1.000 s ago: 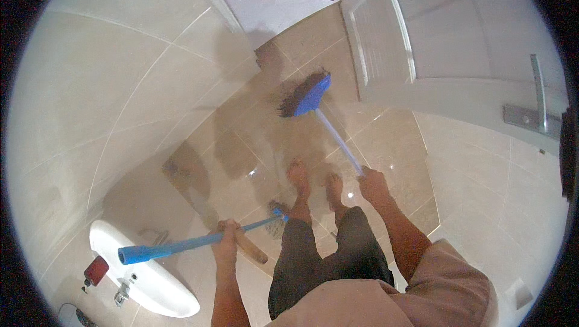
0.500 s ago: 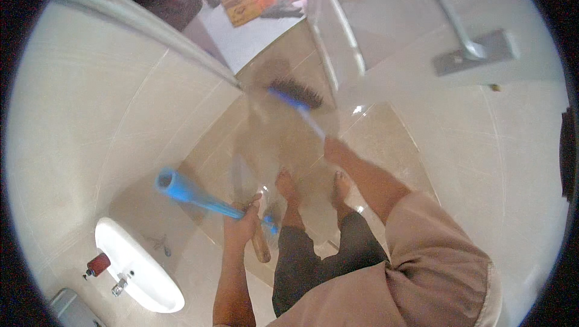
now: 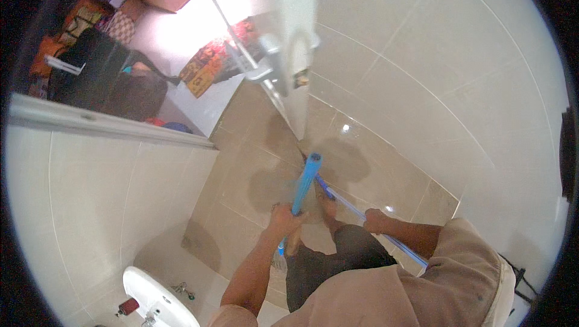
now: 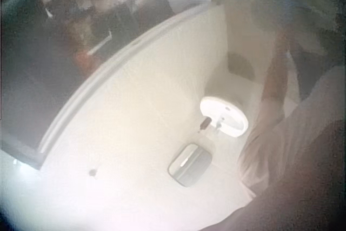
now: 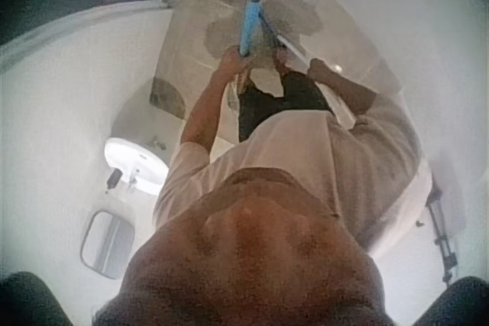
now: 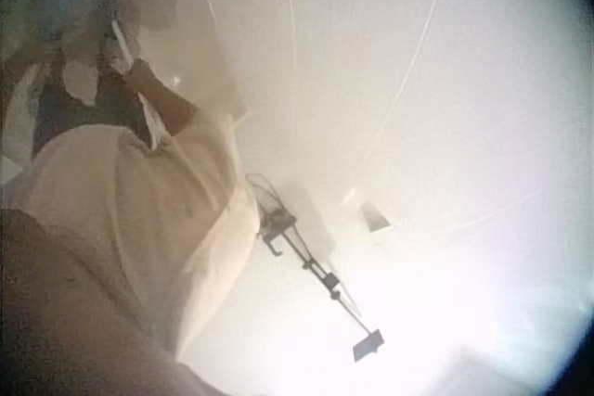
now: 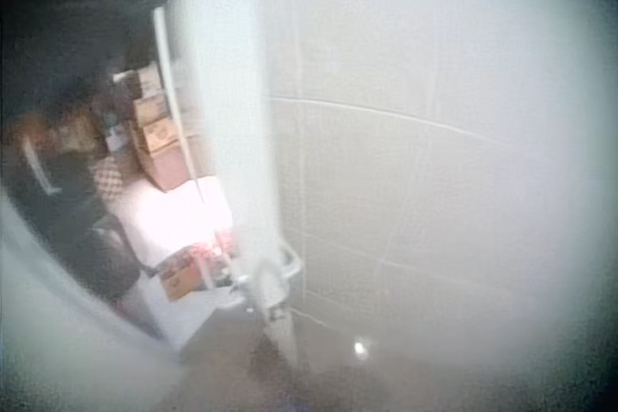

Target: The person cleans a tiled bathroom floor using a broom and a handheld bidet sprayer. They sweep the floor to gather debris and then use the sprayer to rinse the tiles and the toilet base, directing water toward the floor drain.

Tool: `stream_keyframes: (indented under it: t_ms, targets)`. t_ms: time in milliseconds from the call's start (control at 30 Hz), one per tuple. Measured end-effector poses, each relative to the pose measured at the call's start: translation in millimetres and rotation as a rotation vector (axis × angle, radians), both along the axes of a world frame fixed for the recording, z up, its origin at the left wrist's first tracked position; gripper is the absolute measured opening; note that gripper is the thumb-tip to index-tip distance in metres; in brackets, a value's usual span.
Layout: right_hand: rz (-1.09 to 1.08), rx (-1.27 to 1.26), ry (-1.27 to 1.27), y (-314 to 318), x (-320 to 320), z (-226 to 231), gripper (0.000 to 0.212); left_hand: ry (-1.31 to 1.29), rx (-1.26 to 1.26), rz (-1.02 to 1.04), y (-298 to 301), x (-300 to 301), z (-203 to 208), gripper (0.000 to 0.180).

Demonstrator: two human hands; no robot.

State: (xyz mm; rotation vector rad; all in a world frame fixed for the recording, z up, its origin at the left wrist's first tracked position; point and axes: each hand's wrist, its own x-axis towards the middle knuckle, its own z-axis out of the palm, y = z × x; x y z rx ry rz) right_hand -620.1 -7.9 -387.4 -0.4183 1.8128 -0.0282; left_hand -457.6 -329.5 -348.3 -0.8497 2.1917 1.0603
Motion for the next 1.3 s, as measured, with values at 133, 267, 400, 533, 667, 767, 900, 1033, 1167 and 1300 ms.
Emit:
stream_keyframes:
  t_ms: [133, 267, 400, 533, 667, 767, 900, 1033, 1167, 1300]
  targets:
    - [0.353, -0.165, 0.029, 42.8, -23.4, -22.2, 0.028, -0.026, -0.012, 0.100, 16.5, -59.7, -28.0, 0.042]
    - [-0.255, -0.345, 0.220, 4.8, -60.8, 6.0, 0.020, 0.143, -0.125, 0.121, 11.3, -60.9, -22.5, 0.044]
    - [-0.016, -0.438, 0.238, -77.6, -135.0, -72.7, 0.037, 0.049, -0.003, 0.182, 1.0, -19.3, -42.1, 0.042]
    - [0.015, -0.570, 0.477, -158.8, -166.5, -156.5, 0.031, -0.045, -0.018, 0.142, -14.0, 2.5, -38.8, 0.038]
    - [-0.149, -0.454, 0.262, -209.4, -138.7, -177.9, 0.027, -0.019, -0.046, 0.297, -12.6, 2.7, 12.4, 0.033]
    - [-0.155, -0.402, 0.225, -226.0, -106.6, -182.2, 0.027, -0.063, -0.076, 0.421, -30.8, 22.1, 6.3, 0.033]
    - [-0.102, -0.435, 0.410, -219.0, -65.0, -201.9, 0.027, 0.014, 0.060, 0.625, -49.2, 49.7, -3.8, 0.032]
    - [0.000, -0.383, 0.262, -226.8, -49.2, -207.9, 0.033, -0.017, 0.031, 0.633, -75.8, 43.1, 1.2, 0.027]
    - [-0.417, -0.377, 0.098, -237.3, -44.5, -145.2, 0.042, 0.057, -0.076, 0.770, -112.5, 26.4, 14.8, 0.024]
    - [-0.351, -0.420, 0.058, -165.7, -33.3, -219.5, 0.052, 0.130, 0.128, 0.936, -153.8, 26.1, -13.4, 0.031]
